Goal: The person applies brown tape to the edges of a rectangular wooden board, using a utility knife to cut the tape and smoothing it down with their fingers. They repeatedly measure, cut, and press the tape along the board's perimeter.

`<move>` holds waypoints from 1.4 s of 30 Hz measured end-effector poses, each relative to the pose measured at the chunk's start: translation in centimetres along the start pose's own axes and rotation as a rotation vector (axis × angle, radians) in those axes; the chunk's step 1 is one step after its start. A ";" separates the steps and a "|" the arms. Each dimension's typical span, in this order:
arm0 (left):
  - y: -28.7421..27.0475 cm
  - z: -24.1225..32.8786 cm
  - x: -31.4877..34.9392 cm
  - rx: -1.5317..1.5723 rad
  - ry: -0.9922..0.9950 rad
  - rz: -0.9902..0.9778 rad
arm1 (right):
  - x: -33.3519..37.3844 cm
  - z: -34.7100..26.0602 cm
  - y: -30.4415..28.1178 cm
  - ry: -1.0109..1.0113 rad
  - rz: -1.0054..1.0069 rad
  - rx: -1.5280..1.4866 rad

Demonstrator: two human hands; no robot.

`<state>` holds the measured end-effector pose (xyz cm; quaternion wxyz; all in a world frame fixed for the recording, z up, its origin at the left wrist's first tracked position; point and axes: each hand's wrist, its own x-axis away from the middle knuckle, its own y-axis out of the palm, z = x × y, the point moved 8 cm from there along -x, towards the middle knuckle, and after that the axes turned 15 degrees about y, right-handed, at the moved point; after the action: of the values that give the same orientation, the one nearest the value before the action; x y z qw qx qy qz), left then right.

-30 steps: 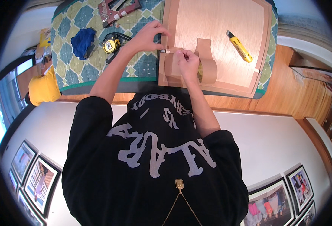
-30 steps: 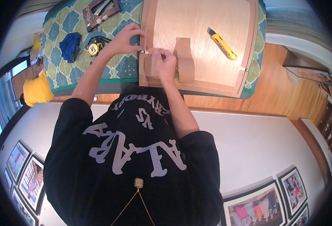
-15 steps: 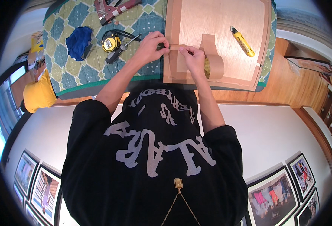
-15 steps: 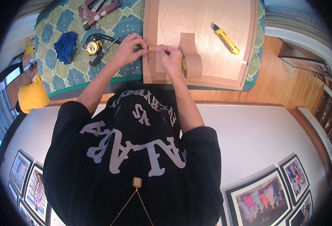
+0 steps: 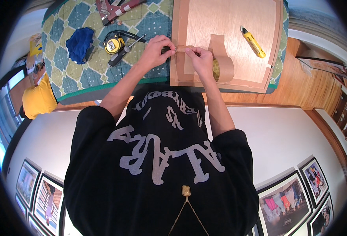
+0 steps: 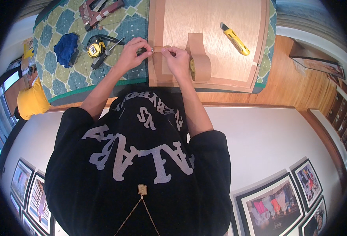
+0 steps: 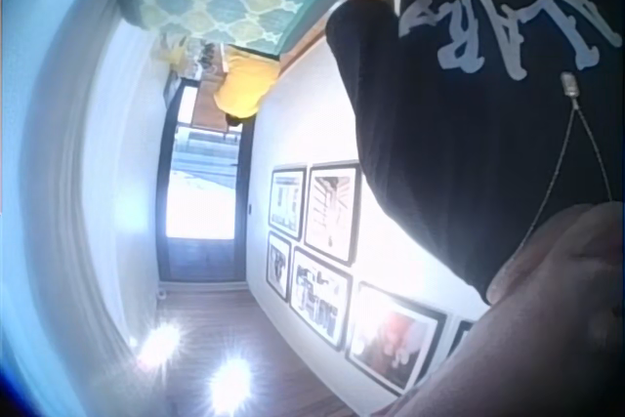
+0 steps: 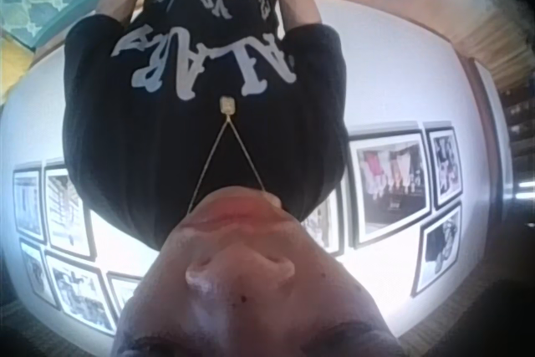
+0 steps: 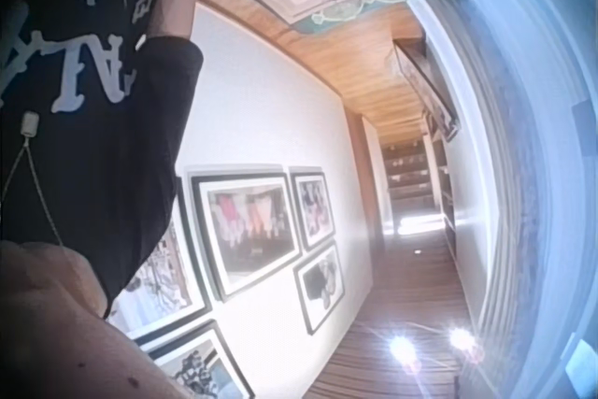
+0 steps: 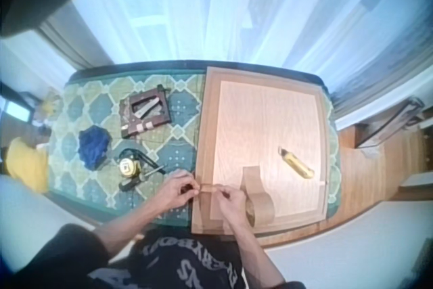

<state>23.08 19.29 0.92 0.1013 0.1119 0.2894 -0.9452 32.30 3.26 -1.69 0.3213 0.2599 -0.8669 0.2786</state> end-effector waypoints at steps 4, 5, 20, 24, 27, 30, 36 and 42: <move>0.1 -0.2 0.0 0.011 -0.010 -0.002 | -0.2 0.1 0.0 -0.026 0.027 0.038; 0.2 -0.2 0.0 0.000 -0.015 -0.014 | -0.2 0.0 0.0 -0.041 0.035 0.035; 0.5 1.4 -0.4 -0.219 0.006 0.161 | 0.9 -1.2 0.1 -0.089 0.086 0.113; 0.4 1.8 -0.4 -0.247 0.003 0.184 | 1.0 -1.3 0.1 -0.063 0.080 0.141; 0.4 2.1 -0.4 -0.269 0.008 0.205 | 1.1 -1.4 0.0 -0.080 0.079 0.127; 0.8 2.2 -0.2 -0.305 0.037 0.229 | 1.2 -1.6 0.0 -0.099 0.081 0.124; 0.9 2.9 -0.5 -0.460 0.078 0.207 | 1.5 -2.5 -0.2 -0.219 0.138 0.201; 1.3 3.0 -0.9 -0.572 0.041 0.175 | 1.3 -2.5 -0.9 -0.209 0.214 0.325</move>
<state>23.78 16.67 2.87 0.2040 0.1224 0.5352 -0.8105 33.10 3.92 1.11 0.1522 0.2420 -0.8620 0.4186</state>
